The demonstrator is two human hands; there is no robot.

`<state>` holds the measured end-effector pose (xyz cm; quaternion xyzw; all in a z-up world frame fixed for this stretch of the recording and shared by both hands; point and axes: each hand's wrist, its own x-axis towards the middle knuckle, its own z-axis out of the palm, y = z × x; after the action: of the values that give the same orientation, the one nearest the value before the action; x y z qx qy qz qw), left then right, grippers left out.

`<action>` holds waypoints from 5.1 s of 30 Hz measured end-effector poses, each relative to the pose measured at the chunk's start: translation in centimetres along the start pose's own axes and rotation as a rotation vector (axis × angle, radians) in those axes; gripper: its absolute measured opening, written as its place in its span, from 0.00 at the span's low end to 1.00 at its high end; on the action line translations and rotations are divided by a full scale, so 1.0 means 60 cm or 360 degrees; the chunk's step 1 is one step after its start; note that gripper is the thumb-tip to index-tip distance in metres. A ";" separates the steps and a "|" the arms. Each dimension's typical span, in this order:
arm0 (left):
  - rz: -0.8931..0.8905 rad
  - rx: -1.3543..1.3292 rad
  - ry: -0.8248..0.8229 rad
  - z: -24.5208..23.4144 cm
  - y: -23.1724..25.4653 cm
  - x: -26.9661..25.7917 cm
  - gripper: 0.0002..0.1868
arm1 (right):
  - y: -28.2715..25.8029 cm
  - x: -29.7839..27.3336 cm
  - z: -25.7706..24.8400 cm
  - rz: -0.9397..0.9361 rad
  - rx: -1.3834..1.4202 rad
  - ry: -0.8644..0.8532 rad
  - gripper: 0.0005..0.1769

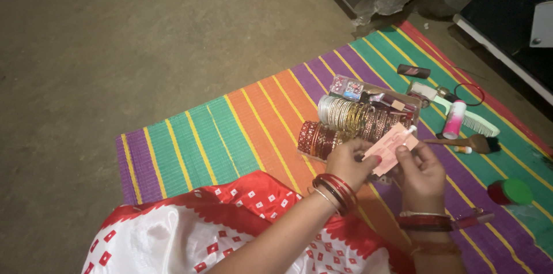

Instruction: The person sits on a mat and organizes various jewelry and cosmetic items. They handle bangles, a small packet, a hairbrush, and a comb, placing them into a drawer of a black cabinet.

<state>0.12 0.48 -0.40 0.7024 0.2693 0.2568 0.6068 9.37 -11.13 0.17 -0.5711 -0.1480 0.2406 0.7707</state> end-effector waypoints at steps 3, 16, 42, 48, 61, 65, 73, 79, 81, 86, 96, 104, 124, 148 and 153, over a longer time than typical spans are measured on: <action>-0.0246 0.0079 -0.0061 -0.003 -0.003 0.000 0.16 | 0.000 0.001 -0.003 0.0063 -0.0013 -0.0010 0.16; -0.0150 -0.0097 -0.0004 -0.004 0.019 -0.008 0.15 | -0.011 -0.011 0.020 0.0051 -0.0164 -0.0053 0.22; 0.0114 0.0013 0.0171 -0.011 0.035 -0.006 0.15 | 0.181 0.066 -0.246 -0.0064 -0.2155 0.0641 0.35; 0.0118 -0.0066 0.0176 -0.015 0.026 0.001 0.15 | 0.160 0.048 -0.211 -0.0182 -0.2421 0.0682 0.38; 0.0128 0.0546 0.0561 -0.068 0.034 0.035 0.11 | 0.094 0.013 -0.094 -0.0642 -0.2193 0.0563 0.20; -0.0074 0.0545 0.0606 -0.092 0.020 0.104 0.14 | 0.095 0.023 -0.091 -0.0683 -0.2142 0.0552 0.20; -0.0278 0.0581 0.0389 -0.106 -0.075 0.232 0.30 | 0.095 0.058 -0.093 -0.0600 -0.1865 0.0419 0.28; -0.0567 0.0397 0.0009 -0.113 -0.119 0.246 0.38 | 0.101 0.094 -0.107 -0.0273 -0.1767 0.0407 0.33; -0.0787 0.0291 -0.0115 -0.120 -0.120 0.249 0.42 | 0.104 0.107 -0.109 -0.0180 -0.1781 0.0429 0.33; -0.0593 0.0449 -0.0334 -0.129 -0.117 0.239 0.43 | 0.111 0.111 -0.109 -0.0076 -0.1804 0.0406 0.32; -0.0588 0.0546 -0.0344 -0.120 -0.125 0.232 0.41 | 0.140 0.136 -0.142 -0.0127 -0.1937 0.0458 0.23; -0.0405 0.0683 -0.0365 -0.115 -0.158 0.248 0.41 | 0.113 0.131 -0.123 -0.0109 -0.2083 0.0569 0.17; -0.0613 0.0425 -0.0401 -0.124 -0.119 0.238 0.40 | 0.113 0.143 -0.128 -0.0256 -0.1918 0.0580 0.23; -0.0372 0.0527 -0.0394 -0.116 -0.121 0.246 0.38 | 0.112 0.145 -0.110 0.0015 -0.0445 0.0392 0.29; -0.0265 0.0646 -0.0433 -0.116 -0.133 0.249 0.40 | 0.111 0.141 -0.109 -0.0004 -0.0385 0.0365 0.32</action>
<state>5.60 16.73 -6.86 0.8133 0.2881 0.0499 0.5030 18.41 -10.31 -8.55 -0.6833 -0.0876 0.1534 0.7085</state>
